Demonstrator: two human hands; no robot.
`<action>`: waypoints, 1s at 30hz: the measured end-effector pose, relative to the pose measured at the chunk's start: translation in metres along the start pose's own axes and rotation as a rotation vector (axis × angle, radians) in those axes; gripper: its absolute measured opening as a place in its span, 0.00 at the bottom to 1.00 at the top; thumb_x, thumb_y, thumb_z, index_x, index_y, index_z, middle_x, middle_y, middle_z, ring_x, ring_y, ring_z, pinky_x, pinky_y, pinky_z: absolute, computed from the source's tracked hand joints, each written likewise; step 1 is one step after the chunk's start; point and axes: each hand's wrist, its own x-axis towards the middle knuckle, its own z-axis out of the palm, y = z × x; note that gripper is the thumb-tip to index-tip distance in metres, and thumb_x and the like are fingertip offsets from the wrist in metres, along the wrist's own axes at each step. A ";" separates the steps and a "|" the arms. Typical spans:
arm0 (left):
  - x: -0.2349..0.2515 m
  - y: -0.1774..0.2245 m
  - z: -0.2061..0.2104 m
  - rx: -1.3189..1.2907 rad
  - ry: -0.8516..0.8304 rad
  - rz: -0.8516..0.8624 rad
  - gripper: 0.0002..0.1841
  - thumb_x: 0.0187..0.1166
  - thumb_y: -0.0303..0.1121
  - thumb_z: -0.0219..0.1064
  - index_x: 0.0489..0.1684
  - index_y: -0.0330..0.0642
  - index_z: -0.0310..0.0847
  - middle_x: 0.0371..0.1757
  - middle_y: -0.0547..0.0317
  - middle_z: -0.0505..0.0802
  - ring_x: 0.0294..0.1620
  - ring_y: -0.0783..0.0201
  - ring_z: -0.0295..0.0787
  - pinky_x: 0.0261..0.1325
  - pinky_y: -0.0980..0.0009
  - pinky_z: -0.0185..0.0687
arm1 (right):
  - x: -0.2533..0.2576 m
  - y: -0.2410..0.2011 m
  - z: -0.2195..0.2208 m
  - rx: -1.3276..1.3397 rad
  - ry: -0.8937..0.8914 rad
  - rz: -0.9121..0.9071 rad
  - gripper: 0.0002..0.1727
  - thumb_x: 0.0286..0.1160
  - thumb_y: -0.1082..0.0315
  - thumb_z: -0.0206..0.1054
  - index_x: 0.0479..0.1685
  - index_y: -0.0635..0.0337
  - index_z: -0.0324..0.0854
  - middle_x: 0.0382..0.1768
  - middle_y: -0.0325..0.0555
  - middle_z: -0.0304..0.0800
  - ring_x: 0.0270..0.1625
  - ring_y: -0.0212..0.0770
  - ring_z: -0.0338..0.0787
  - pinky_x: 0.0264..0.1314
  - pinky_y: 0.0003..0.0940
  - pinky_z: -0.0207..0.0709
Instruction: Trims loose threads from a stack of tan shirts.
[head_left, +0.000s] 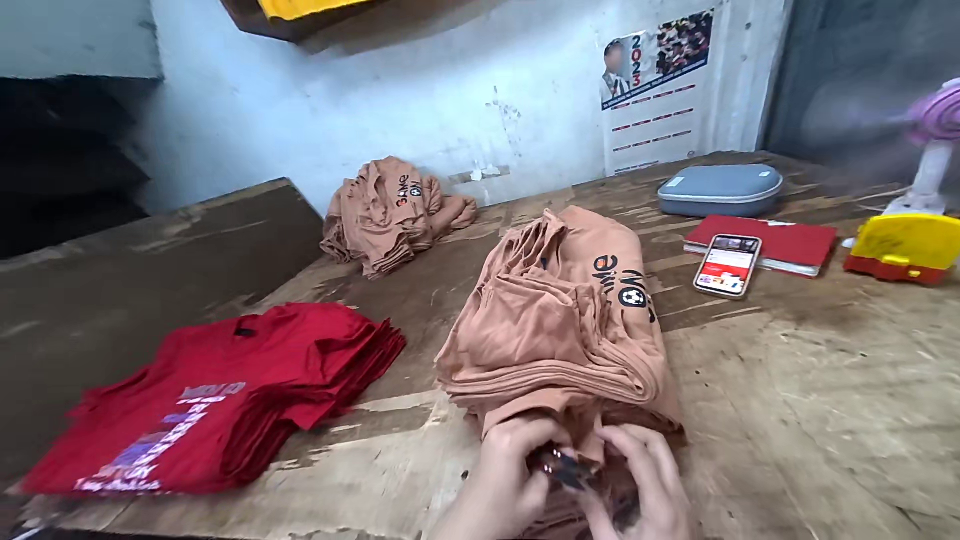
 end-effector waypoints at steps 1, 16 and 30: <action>0.005 0.002 -0.003 -0.028 0.019 -0.031 0.07 0.74 0.27 0.66 0.39 0.46 0.90 0.37 0.68 0.95 0.39 0.74 0.91 0.47 0.71 0.90 | 0.005 0.001 0.012 0.075 0.082 -0.032 0.19 0.63 0.63 0.82 0.53 0.61 0.90 0.54 0.51 0.88 0.56 0.38 0.90 0.58 0.30 0.88; 0.000 0.013 -0.003 0.054 0.099 -0.021 0.18 0.71 0.50 0.79 0.55 0.56 0.93 0.51 0.69 0.94 0.55 0.71 0.90 0.62 0.65 0.88 | -0.018 0.019 -0.024 0.045 0.178 -0.096 0.06 0.74 0.76 0.73 0.40 0.60 0.95 0.41 0.44 0.95 0.47 0.27 0.93 0.55 0.20 0.88; 0.010 0.026 0.016 0.426 0.173 0.194 0.14 0.81 0.51 0.68 0.55 0.60 0.89 0.44 0.66 0.91 0.45 0.64 0.86 0.52 0.60 0.79 | -0.011 0.013 -0.025 -0.126 -0.020 0.150 0.29 0.58 0.49 0.83 0.56 0.58 0.90 0.56 0.56 0.87 0.54 0.48 0.88 0.54 0.45 0.85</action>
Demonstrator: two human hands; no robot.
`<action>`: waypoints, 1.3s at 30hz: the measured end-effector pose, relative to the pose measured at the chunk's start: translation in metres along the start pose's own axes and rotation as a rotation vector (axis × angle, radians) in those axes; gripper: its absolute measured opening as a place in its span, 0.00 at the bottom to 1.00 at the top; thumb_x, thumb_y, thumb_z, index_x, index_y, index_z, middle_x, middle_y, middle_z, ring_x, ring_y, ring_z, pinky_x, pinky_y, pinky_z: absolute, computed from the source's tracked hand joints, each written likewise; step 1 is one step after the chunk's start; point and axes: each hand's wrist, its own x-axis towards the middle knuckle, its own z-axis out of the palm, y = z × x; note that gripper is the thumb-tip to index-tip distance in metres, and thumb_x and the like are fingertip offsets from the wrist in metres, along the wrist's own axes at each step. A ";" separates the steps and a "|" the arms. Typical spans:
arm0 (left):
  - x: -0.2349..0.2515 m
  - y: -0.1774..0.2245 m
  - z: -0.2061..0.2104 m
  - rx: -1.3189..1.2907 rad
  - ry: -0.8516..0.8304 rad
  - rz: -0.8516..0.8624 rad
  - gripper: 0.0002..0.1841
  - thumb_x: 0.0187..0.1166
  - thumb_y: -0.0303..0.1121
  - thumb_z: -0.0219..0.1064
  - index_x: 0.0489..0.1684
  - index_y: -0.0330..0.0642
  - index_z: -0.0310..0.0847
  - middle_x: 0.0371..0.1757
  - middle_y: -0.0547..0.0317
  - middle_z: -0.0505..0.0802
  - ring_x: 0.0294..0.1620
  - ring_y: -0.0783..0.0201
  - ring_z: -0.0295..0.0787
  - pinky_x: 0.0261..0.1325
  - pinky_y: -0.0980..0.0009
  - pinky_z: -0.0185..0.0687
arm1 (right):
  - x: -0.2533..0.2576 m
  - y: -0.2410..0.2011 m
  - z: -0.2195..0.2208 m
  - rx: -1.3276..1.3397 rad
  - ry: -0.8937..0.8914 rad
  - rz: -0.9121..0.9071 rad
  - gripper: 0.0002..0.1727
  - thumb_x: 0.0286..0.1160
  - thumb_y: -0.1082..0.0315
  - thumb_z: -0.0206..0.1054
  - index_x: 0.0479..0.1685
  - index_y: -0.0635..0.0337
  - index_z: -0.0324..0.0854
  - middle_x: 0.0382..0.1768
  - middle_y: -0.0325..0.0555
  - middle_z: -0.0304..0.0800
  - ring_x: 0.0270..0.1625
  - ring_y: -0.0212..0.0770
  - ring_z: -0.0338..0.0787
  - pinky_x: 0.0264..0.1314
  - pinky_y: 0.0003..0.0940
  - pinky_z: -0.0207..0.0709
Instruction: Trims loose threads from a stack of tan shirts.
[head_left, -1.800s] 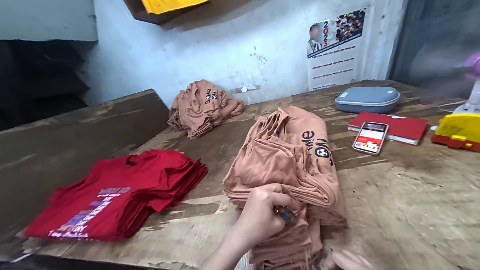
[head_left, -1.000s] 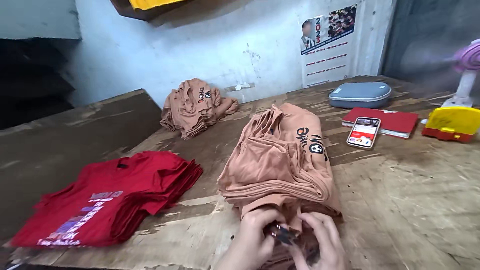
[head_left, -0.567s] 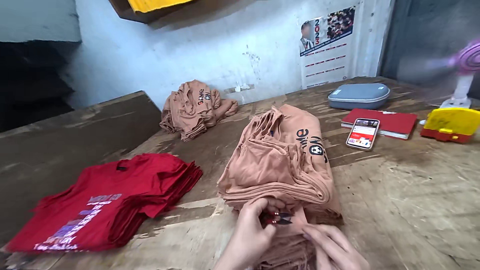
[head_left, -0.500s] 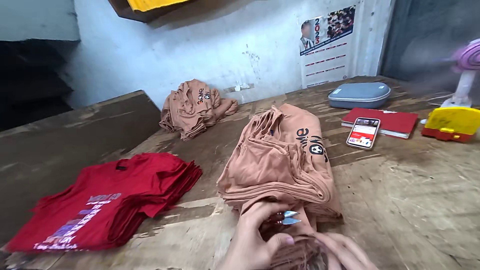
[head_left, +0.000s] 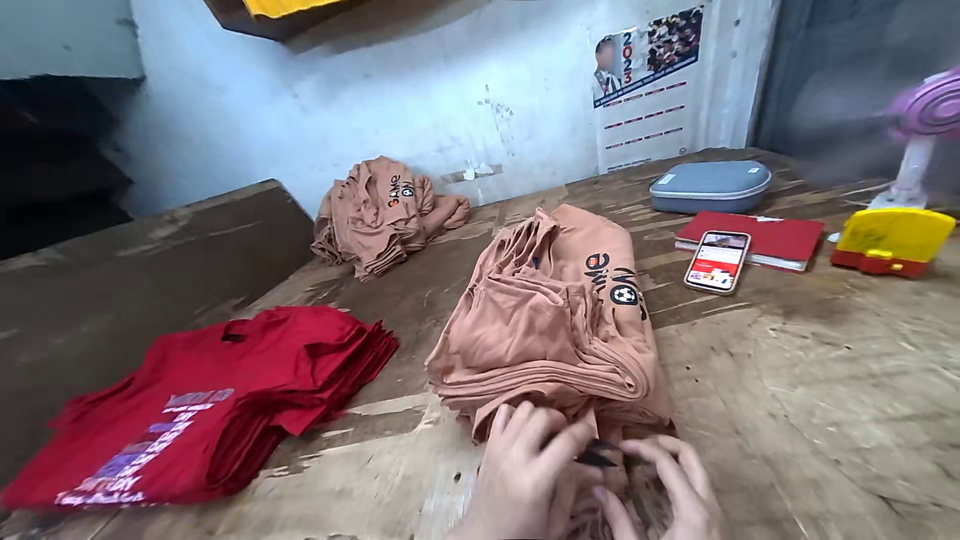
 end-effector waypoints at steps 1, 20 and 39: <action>0.003 -0.003 0.000 -0.067 -0.097 -0.062 0.16 0.75 0.53 0.73 0.54 0.58 0.90 0.41 0.64 0.90 0.43 0.63 0.88 0.48 0.60 0.85 | 0.003 0.001 0.004 0.018 -0.002 0.004 0.29 0.57 0.53 0.83 0.59 0.57 0.91 0.57 0.56 0.86 0.55 0.48 0.88 0.55 0.46 0.86; 0.037 0.024 -0.013 0.165 -0.334 0.048 0.04 0.68 0.34 0.74 0.36 0.53 0.92 0.38 0.62 0.92 0.43 0.56 0.90 0.44 0.57 0.85 | 0.005 0.009 0.008 0.148 0.253 -0.107 0.04 0.63 0.69 0.78 0.34 0.57 0.95 0.37 0.41 0.92 0.39 0.25 0.88 0.40 0.17 0.84; 0.030 -0.032 -0.014 -0.306 -0.170 -0.249 0.13 0.76 0.30 0.63 0.52 0.53 0.90 0.38 0.68 0.92 0.39 0.72 0.88 0.44 0.68 0.88 | -0.006 -0.003 0.028 0.055 -0.058 -0.268 0.23 0.67 0.56 0.80 0.62 0.48 0.89 0.65 0.62 0.83 0.63 0.53 0.86 0.63 0.49 0.84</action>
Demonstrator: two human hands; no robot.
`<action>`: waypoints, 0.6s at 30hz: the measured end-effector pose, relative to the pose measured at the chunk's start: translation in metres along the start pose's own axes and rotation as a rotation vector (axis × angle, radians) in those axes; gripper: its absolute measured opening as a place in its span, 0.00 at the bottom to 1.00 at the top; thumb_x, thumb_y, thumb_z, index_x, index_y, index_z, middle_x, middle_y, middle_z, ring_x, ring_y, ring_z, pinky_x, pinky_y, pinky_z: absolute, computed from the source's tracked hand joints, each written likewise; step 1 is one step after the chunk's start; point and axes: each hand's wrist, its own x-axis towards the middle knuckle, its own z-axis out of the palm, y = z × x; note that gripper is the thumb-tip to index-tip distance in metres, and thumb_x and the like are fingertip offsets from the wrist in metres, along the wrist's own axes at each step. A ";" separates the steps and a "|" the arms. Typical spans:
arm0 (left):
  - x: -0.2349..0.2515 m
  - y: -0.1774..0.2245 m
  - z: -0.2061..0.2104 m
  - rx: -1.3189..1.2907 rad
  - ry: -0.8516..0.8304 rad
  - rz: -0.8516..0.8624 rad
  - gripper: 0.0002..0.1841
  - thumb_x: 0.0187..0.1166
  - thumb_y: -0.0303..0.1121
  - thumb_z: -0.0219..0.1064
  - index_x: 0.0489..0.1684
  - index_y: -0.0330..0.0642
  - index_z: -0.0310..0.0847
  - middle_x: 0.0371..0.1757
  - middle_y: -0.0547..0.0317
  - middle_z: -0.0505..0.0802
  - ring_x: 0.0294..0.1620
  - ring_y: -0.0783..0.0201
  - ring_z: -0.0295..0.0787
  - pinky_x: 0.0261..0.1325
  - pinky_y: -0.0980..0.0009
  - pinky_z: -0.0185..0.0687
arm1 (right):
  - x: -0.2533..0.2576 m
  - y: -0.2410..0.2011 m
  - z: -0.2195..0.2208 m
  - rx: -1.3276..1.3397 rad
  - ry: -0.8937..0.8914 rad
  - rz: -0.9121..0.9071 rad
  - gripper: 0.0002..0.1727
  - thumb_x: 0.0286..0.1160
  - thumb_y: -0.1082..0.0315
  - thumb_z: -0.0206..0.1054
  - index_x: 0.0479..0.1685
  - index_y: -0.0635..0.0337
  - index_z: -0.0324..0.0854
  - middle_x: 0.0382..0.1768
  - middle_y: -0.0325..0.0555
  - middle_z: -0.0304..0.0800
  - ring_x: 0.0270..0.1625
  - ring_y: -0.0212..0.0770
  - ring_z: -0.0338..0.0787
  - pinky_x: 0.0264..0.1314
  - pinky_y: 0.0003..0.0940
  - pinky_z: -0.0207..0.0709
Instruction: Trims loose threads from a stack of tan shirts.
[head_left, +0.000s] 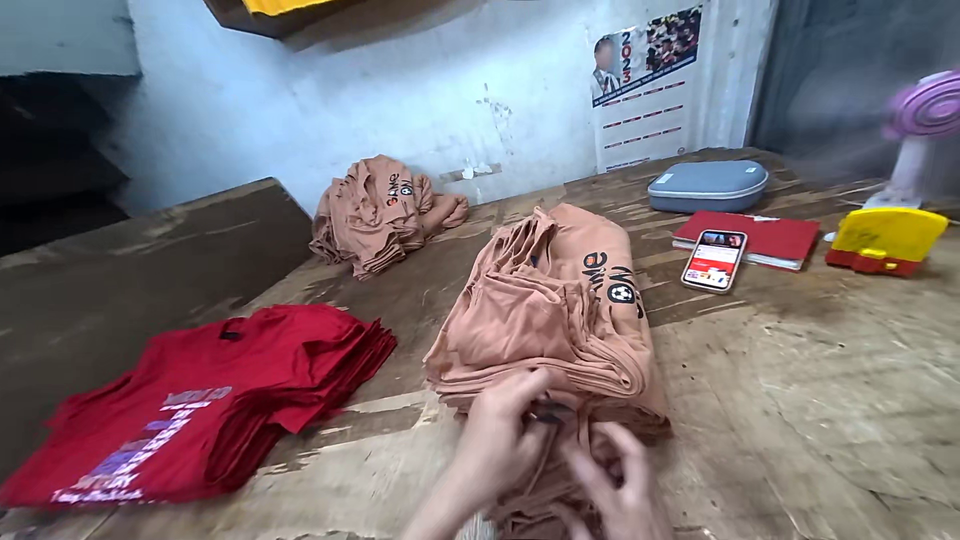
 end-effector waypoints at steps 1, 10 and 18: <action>0.003 -0.013 -0.004 0.025 0.062 0.047 0.10 0.77 0.31 0.62 0.43 0.53 0.92 0.35 0.68 0.90 0.37 0.73 0.86 0.42 0.70 0.85 | 0.002 0.000 0.002 -0.031 -0.051 -0.047 0.14 0.69 0.61 0.79 0.53 0.47 0.95 0.59 0.56 0.89 0.58 0.50 0.90 0.60 0.45 0.86; -0.011 0.004 0.004 0.293 0.062 -0.228 0.11 0.58 0.39 0.71 0.38 0.57 0.92 0.36 0.67 0.91 0.37 0.66 0.91 0.36 0.57 0.89 | 0.022 -0.010 -0.088 -0.165 -0.482 0.104 0.17 0.78 0.48 0.71 0.37 0.50 0.97 0.48 0.46 0.95 0.45 0.46 0.95 0.43 0.50 0.89; -0.026 -0.005 0.033 0.349 0.257 -0.044 0.11 0.59 0.30 0.71 0.40 0.51 0.91 0.37 0.63 0.90 0.41 0.61 0.91 0.44 0.57 0.90 | 0.022 0.005 -0.008 -0.134 -0.022 0.113 0.06 0.71 0.60 0.75 0.35 0.50 0.95 0.51 0.43 0.92 0.55 0.41 0.90 0.56 0.38 0.87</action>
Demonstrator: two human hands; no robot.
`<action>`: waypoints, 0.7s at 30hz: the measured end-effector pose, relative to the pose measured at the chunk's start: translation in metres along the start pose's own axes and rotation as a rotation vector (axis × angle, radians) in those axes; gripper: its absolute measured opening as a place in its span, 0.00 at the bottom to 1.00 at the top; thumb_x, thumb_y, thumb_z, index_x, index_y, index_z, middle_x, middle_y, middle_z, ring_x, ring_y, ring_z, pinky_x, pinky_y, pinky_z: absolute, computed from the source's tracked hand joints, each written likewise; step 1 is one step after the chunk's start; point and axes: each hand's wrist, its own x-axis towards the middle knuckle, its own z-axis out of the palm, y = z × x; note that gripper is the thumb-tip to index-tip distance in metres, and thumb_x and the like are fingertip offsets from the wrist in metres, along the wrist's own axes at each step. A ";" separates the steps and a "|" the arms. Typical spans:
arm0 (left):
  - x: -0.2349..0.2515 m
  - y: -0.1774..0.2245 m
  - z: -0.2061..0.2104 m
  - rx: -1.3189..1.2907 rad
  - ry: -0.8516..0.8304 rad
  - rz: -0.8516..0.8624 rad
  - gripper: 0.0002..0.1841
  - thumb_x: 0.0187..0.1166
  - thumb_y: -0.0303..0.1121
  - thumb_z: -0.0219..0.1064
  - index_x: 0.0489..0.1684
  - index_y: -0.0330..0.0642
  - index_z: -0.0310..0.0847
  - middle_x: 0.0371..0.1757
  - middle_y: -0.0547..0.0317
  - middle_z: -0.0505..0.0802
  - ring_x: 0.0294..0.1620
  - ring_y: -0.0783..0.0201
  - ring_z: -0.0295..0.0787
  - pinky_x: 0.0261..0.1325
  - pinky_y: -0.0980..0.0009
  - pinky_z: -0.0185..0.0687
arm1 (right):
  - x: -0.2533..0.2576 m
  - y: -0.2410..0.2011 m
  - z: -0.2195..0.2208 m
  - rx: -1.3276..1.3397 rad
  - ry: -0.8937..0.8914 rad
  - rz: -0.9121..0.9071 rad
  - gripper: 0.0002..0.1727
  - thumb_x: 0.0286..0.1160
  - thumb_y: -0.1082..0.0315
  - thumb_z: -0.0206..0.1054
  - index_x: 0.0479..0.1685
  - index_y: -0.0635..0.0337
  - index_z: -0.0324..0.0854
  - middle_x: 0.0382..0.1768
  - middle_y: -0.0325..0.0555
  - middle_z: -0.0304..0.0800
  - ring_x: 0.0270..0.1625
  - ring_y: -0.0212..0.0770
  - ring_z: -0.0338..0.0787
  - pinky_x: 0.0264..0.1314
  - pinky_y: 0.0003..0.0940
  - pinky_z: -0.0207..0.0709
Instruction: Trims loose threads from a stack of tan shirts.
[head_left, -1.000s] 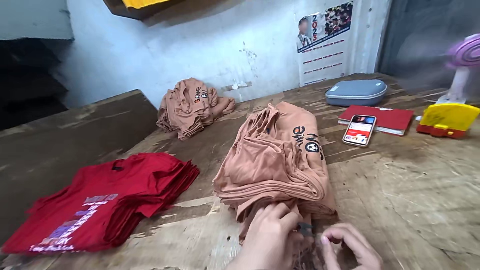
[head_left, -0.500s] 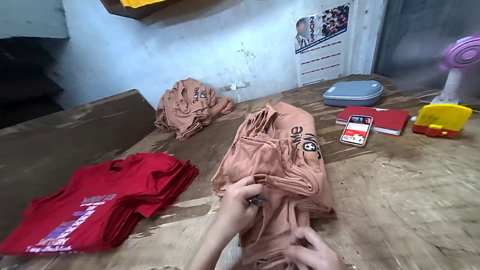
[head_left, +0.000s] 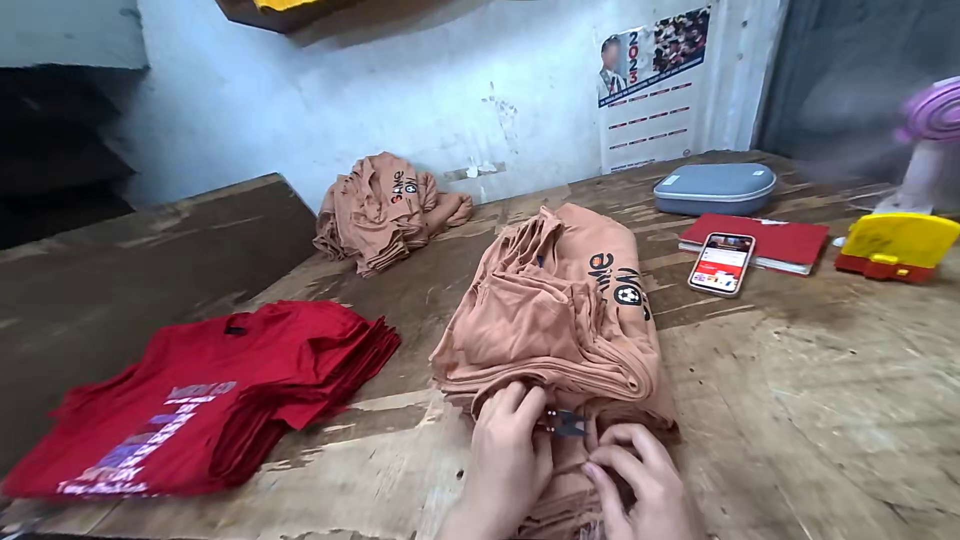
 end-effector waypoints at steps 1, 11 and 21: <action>-0.004 -0.002 -0.006 -0.033 -0.066 0.007 0.13 0.64 0.35 0.71 0.48 0.55 0.91 0.43 0.64 0.92 0.48 0.61 0.90 0.51 0.55 0.88 | -0.002 0.002 -0.001 0.054 0.029 0.021 0.06 0.72 0.61 0.74 0.35 0.51 0.95 0.51 0.44 0.92 0.55 0.39 0.90 0.55 0.35 0.87; -0.011 0.020 -0.020 0.218 -0.035 0.276 0.10 0.79 0.34 0.63 0.40 0.57 0.93 0.39 0.68 0.94 0.41 0.60 0.86 0.44 0.59 0.76 | -0.003 0.003 0.002 0.225 0.248 -0.021 0.04 0.67 0.65 0.78 0.30 0.53 0.95 0.49 0.48 0.87 0.51 0.29 0.87 0.51 0.19 0.83; -0.026 0.004 -0.026 -0.099 -0.251 -0.003 0.12 0.57 0.30 0.70 0.37 0.57 0.93 0.37 0.66 0.90 0.42 0.62 0.90 0.46 0.56 0.88 | -0.010 0.002 -0.016 0.086 0.170 0.019 0.14 0.60 0.70 0.71 0.46 0.58 0.92 0.53 0.49 0.90 0.59 0.44 0.88 0.60 0.41 0.84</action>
